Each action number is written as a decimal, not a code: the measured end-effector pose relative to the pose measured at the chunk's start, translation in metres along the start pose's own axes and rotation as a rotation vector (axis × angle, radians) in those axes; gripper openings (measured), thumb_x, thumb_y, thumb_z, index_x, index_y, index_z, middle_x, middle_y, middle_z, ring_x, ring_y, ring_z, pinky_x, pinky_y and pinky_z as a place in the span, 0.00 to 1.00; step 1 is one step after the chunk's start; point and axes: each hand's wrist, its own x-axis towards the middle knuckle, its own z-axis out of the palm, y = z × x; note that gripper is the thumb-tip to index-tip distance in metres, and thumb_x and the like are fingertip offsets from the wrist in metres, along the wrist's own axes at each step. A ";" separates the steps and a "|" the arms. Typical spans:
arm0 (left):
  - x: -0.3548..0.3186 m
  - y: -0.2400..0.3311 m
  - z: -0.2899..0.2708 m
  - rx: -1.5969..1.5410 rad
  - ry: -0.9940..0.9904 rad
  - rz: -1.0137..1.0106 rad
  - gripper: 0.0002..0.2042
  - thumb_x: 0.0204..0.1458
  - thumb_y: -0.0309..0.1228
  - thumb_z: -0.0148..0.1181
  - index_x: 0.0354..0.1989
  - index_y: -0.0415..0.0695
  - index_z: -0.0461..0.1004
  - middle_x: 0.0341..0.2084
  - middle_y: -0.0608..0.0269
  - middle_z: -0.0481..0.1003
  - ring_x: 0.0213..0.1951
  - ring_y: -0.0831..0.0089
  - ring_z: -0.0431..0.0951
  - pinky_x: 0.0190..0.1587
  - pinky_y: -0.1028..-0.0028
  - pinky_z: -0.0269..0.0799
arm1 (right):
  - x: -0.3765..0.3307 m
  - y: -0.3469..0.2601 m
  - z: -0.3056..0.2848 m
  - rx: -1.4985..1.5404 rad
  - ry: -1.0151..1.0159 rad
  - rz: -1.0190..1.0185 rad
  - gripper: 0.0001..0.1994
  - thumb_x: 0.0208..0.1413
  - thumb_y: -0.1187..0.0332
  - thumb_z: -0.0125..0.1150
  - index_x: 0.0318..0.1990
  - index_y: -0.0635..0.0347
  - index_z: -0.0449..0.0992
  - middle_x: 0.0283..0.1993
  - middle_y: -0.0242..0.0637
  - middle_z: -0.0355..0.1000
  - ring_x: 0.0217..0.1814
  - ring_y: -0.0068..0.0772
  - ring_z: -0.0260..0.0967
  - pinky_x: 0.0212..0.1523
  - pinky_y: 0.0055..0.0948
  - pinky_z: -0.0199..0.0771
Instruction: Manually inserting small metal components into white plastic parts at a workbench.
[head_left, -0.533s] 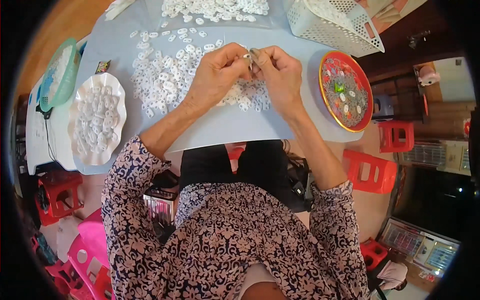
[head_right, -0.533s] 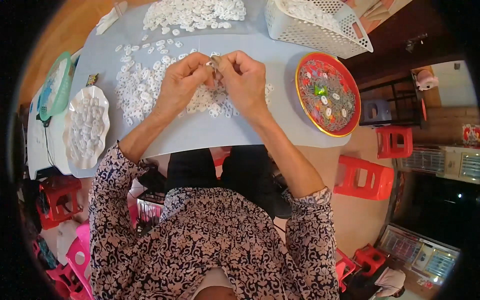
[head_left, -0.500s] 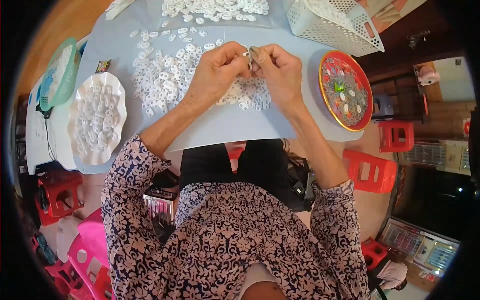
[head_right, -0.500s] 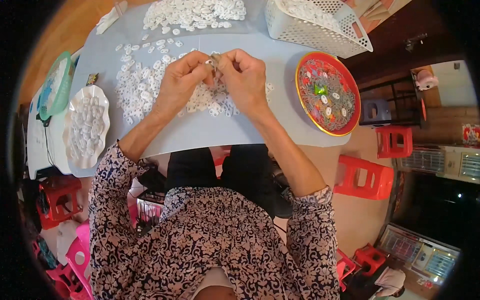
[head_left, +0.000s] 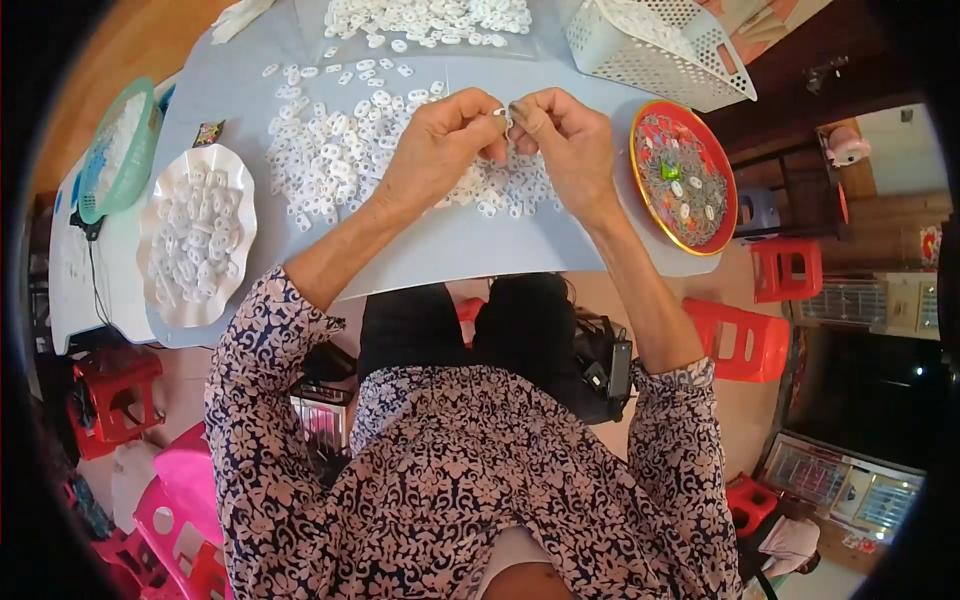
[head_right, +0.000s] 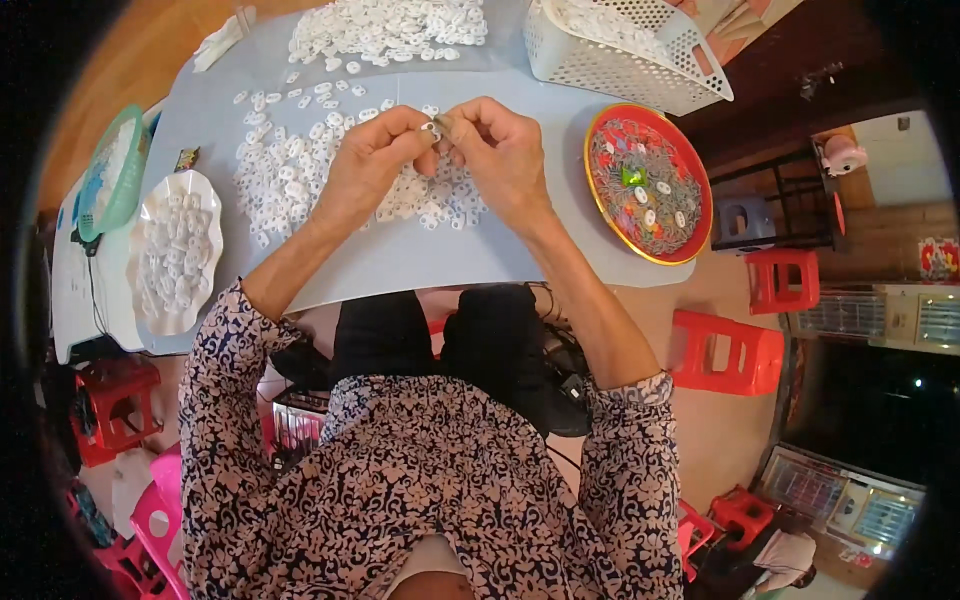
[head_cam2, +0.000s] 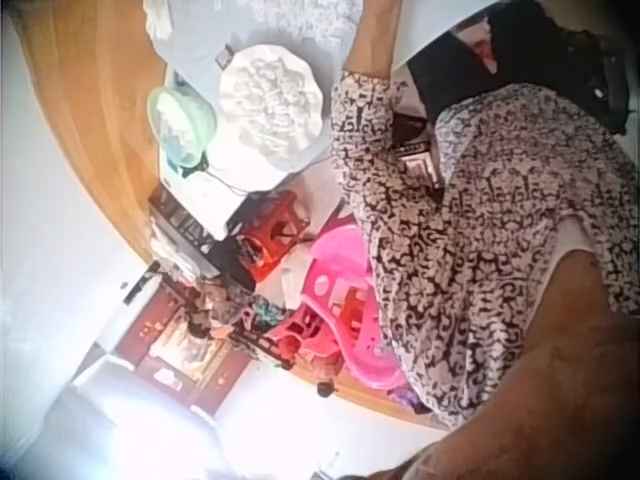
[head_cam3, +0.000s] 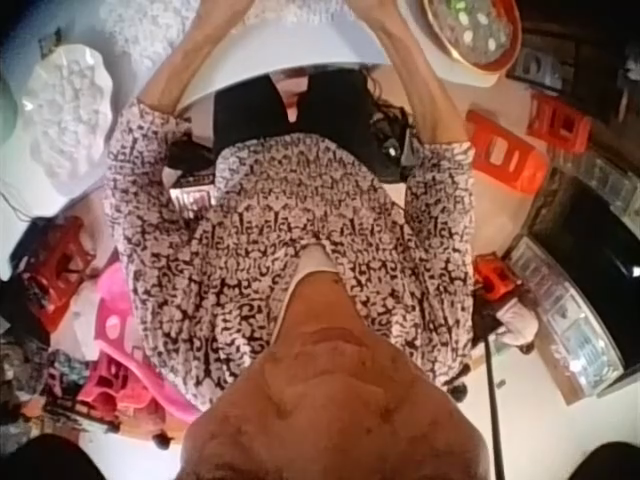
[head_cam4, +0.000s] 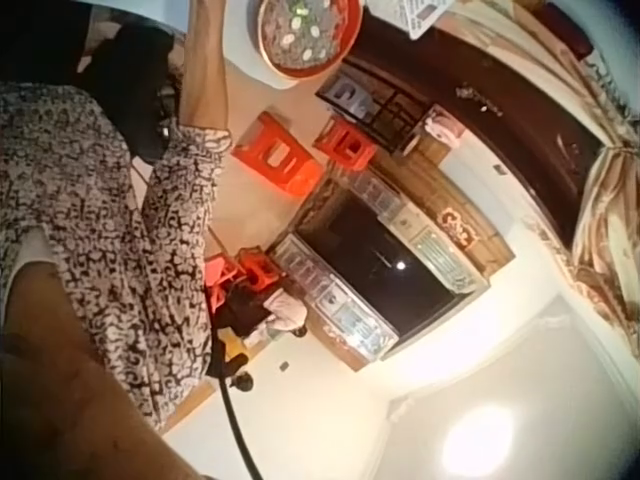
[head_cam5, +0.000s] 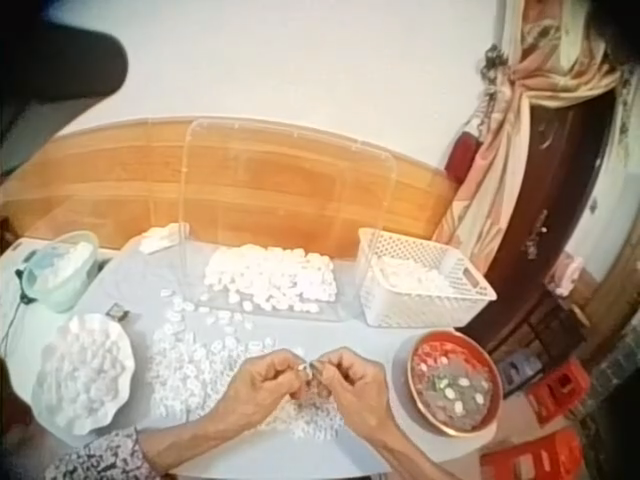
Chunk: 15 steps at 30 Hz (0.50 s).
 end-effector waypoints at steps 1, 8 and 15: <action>0.000 -0.001 0.001 -0.002 -0.014 -0.005 0.06 0.54 0.26 0.50 0.32 0.37 0.73 0.20 0.66 0.74 0.26 0.82 0.71 0.34 0.80 0.68 | -0.001 0.001 0.000 0.007 0.015 -0.002 0.07 0.58 0.71 0.57 0.31 0.66 0.75 0.24 0.29 0.71 0.24 0.14 0.62 0.27 0.16 0.64; 0.001 0.001 0.003 -0.013 0.029 0.014 0.07 0.55 0.26 0.50 0.33 0.36 0.73 0.20 0.65 0.74 0.27 0.82 0.71 0.34 0.81 0.68 | -0.002 0.007 0.016 0.047 0.140 -0.084 0.08 0.58 0.69 0.58 0.31 0.66 0.74 0.24 0.27 0.70 0.25 0.13 0.61 0.26 0.15 0.63; 0.004 0.003 -0.005 0.063 0.006 -0.001 0.08 0.57 0.28 0.50 0.34 0.37 0.74 0.21 0.66 0.74 0.27 0.82 0.71 0.32 0.81 0.66 | 0.002 0.019 0.012 0.232 0.070 0.032 0.07 0.57 0.70 0.60 0.32 0.66 0.75 0.25 0.27 0.71 0.26 0.13 0.63 0.27 0.15 0.65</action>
